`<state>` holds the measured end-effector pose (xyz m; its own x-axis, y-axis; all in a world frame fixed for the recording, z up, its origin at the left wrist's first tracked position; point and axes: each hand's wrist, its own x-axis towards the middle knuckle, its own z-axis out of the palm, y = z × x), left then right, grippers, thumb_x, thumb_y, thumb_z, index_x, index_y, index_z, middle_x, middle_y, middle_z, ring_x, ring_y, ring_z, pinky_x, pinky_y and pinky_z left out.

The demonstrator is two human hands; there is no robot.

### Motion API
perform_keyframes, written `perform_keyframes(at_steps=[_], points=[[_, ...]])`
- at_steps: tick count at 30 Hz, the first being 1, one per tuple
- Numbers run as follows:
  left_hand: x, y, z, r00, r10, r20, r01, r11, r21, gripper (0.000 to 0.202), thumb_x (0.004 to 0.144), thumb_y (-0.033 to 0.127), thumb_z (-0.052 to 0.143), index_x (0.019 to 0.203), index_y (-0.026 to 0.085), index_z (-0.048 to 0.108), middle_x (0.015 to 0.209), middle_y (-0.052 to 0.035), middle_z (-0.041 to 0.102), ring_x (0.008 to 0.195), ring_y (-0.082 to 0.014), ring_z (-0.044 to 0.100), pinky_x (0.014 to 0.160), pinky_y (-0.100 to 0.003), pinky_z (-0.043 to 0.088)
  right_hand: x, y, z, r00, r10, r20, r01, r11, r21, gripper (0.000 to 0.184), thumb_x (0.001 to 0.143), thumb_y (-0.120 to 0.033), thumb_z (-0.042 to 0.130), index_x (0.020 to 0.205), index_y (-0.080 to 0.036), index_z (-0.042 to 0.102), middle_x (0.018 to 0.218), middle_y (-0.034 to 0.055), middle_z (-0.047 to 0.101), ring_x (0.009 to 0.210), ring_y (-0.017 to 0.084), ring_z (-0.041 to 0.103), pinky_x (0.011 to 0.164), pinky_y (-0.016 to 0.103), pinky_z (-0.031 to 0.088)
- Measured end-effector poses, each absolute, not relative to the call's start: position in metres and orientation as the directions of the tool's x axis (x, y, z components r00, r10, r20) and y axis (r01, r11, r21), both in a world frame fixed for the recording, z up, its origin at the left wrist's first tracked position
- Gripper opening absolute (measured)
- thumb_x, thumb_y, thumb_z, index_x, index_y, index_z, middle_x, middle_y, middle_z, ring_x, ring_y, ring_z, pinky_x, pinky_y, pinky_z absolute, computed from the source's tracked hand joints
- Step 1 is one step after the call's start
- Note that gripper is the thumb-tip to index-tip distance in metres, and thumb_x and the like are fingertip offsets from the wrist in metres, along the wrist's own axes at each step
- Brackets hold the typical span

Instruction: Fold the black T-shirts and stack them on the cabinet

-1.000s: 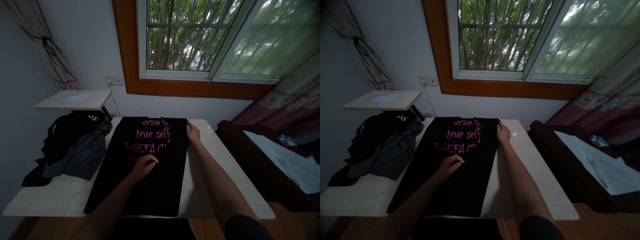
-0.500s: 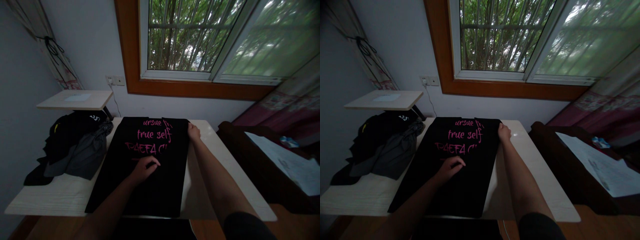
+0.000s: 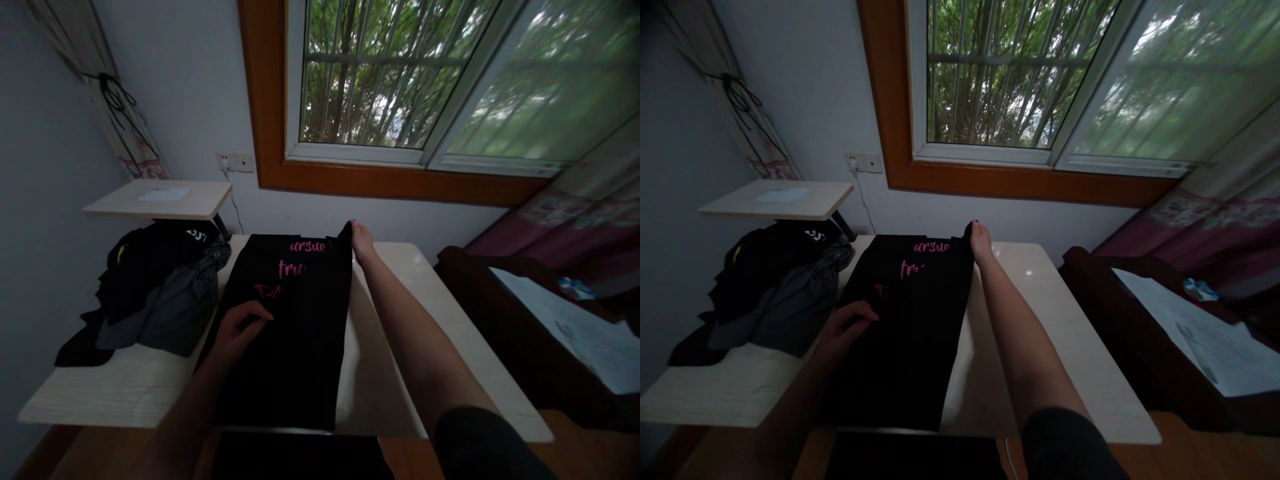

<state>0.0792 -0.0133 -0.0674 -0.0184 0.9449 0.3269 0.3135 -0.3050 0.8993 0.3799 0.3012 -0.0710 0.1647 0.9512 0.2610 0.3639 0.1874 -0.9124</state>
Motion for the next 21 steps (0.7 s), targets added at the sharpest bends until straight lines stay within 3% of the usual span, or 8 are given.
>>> perform_keyframes(at_steps=[3,6,9,11,15,19,21], points=[[0.034,-0.039,-0.057,-0.074,0.922,0.381,0.385,-0.326,0.863,0.015,0.083,0.031,0.068,0.078,0.022,0.078,0.079,-0.0050,0.073,0.079,-0.0203,0.066,0.077,-0.032,0.052,0.317,0.296,-0.049,0.011,0.945,0.327,0.385,0.298,-0.874,0.058,0.101,-0.056,0.037,0.113,-0.010,0.071,0.121,0.0149,0.071,0.123,0.026,0.057,0.114,0.041,0.036],[-0.012,-0.070,-0.057,-0.117,0.904,0.412,0.406,-0.335,0.851,0.019,0.077,0.038,0.070,0.068,0.022,0.076,0.069,-0.0065,0.071,0.072,-0.0221,0.066,0.070,-0.033,0.053,0.256,0.279,-0.042,-0.244,0.905,0.349,0.345,0.417,-0.841,0.054,0.103,-0.052,0.038,0.135,-0.016,0.063,0.148,0.0110,0.056,0.143,0.021,0.043,0.123,0.037,0.025],[-0.052,-0.102,-0.068,-0.117,0.963,0.241,0.387,-0.180,0.904,0.025,0.082,0.041,0.065,0.073,0.020,0.075,0.066,-0.0056,0.069,0.058,-0.0188,0.062,0.054,-0.029,0.049,0.221,0.252,-0.051,-0.533,0.799,0.279,0.372,0.516,-0.772,0.048,0.104,-0.041,0.043,0.145,-0.020,0.056,0.155,0.0084,0.050,0.146,0.019,0.040,0.123,0.037,0.025],[-0.073,-0.119,-0.077,-0.038,0.996,0.080,0.389,-0.059,0.919,0.031,0.088,0.045,0.058,0.076,0.021,0.073,0.059,-0.0021,0.063,0.048,-0.0158,0.056,0.045,-0.025,0.044,0.218,0.233,-0.063,-0.613,0.757,0.226,0.453,0.571,-0.685,0.047,0.101,-0.034,0.049,0.146,-0.020,0.054,0.153,0.0108,0.051,0.143,0.021,0.043,0.122,0.041,0.028],[-0.090,-0.126,-0.088,-0.090,0.994,-0.061,0.581,0.102,0.807,0.032,0.089,0.050,0.058,0.087,0.022,0.073,0.071,-0.0024,0.069,0.060,-0.0175,0.064,0.055,-0.025,0.050,0.248,0.197,-0.088,-0.499,0.833,0.238,0.670,0.545,-0.503,0.047,0.096,-0.026,0.056,0.143,-0.022,0.057,0.143,0.0115,0.056,0.132,0.026,0.049,0.114,0.044,0.037],[-0.076,-0.100,-0.098,-0.225,0.974,0.006,0.718,0.161,0.677,0.040,0.087,0.055,0.058,0.107,0.024,0.073,0.103,-0.0059,0.076,0.092,-0.0248,0.071,0.079,-0.033,0.057,0.288,0.164,-0.105,-0.233,0.932,0.276,0.826,0.340,-0.450,0.049,0.095,-0.032,0.057,0.143,-0.023,0.056,0.132,0.0139,0.055,0.120,0.029,0.053,0.105,0.042,0.043],[-0.066,-0.083,-0.104,-0.243,0.968,0.055,0.773,0.159,0.614,0.047,0.085,0.056,0.058,0.115,0.023,0.070,0.111,-0.0080,0.074,0.099,-0.0269,0.070,0.087,-0.038,0.056,0.304,0.148,-0.110,-0.174,0.951,0.257,0.846,0.278,-0.456,0.053,0.095,-0.037,0.057,0.146,-0.022,0.052,0.129,0.0147,0.055,0.117,0.029,0.055,0.102,0.042,0.044]])
